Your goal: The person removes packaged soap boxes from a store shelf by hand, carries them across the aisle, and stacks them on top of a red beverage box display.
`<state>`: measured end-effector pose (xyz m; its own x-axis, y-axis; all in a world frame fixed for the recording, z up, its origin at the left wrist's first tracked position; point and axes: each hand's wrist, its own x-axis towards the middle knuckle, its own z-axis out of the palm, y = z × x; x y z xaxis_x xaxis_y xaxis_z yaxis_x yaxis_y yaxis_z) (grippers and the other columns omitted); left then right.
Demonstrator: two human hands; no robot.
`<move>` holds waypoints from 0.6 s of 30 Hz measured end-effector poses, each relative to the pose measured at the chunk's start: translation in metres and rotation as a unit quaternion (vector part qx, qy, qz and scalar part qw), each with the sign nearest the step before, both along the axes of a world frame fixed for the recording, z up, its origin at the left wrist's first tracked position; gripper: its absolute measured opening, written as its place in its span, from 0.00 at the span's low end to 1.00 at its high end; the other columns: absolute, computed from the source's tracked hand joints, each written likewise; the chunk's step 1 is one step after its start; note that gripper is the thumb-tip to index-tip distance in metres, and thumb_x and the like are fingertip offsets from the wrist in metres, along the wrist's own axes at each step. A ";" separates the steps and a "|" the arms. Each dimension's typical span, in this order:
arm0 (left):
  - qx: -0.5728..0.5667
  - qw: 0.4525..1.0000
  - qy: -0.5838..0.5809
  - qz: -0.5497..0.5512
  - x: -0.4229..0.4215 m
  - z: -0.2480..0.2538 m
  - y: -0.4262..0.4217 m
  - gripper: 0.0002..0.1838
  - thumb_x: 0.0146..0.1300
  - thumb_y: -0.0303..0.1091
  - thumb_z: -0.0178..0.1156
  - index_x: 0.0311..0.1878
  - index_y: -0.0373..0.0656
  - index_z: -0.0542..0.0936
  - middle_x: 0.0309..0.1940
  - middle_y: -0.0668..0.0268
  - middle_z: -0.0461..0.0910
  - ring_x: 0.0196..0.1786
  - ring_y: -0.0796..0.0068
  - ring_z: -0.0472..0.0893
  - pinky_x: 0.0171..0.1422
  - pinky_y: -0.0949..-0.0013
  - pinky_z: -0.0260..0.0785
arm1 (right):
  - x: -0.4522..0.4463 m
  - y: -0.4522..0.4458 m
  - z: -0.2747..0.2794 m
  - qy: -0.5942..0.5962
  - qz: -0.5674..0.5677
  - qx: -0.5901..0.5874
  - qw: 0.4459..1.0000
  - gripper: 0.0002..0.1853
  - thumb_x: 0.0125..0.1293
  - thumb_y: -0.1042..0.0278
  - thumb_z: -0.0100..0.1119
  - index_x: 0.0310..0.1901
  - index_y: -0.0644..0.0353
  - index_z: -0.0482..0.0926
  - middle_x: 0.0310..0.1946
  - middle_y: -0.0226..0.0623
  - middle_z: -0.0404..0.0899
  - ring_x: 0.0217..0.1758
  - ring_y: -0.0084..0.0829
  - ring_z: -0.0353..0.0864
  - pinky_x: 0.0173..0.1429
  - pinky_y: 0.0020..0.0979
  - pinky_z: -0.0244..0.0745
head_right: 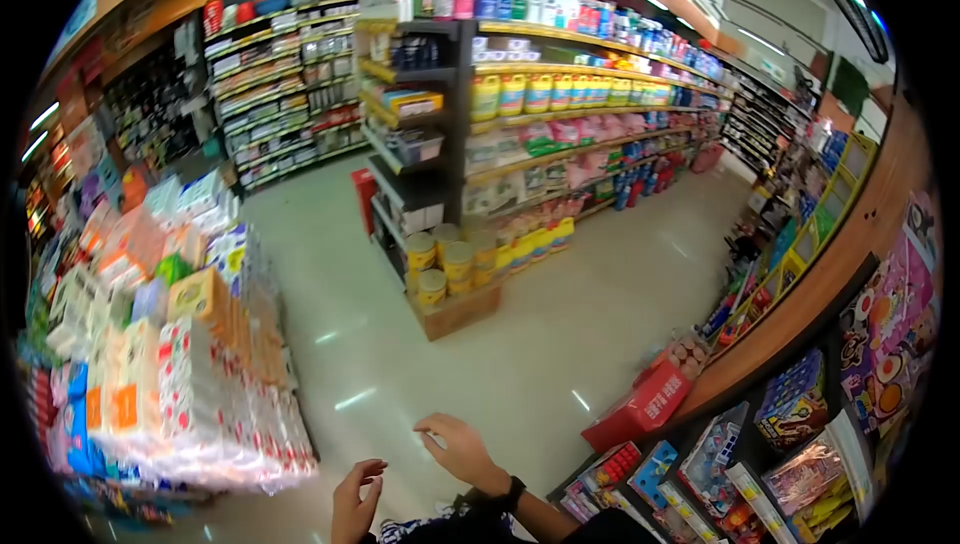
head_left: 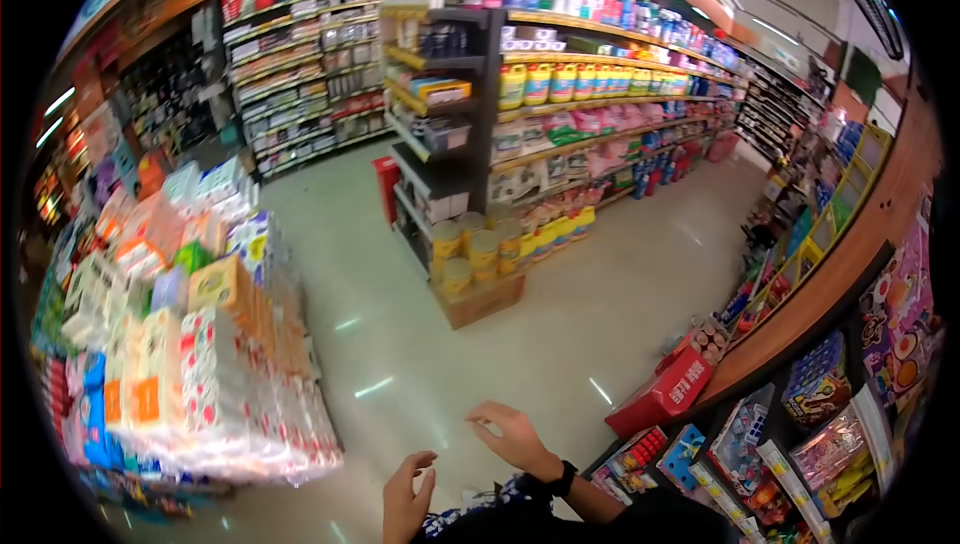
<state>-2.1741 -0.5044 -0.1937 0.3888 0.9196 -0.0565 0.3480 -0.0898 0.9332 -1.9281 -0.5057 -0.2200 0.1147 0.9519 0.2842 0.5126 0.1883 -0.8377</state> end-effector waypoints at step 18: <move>0.026 0.934 0.005 -0.357 0.248 -0.023 0.267 0.17 0.74 0.31 0.62 0.63 0.41 0.82 0.58 0.57 0.88 0.59 0.60 0.88 0.64 0.64 0.78 | 0.192 0.114 -0.005 -0.062 -0.269 -0.078 0.958 0.07 0.72 0.74 0.64 0.49 0.60 0.86 0.44 0.40 0.87 0.44 0.40 0.89 0.50 0.35 0.83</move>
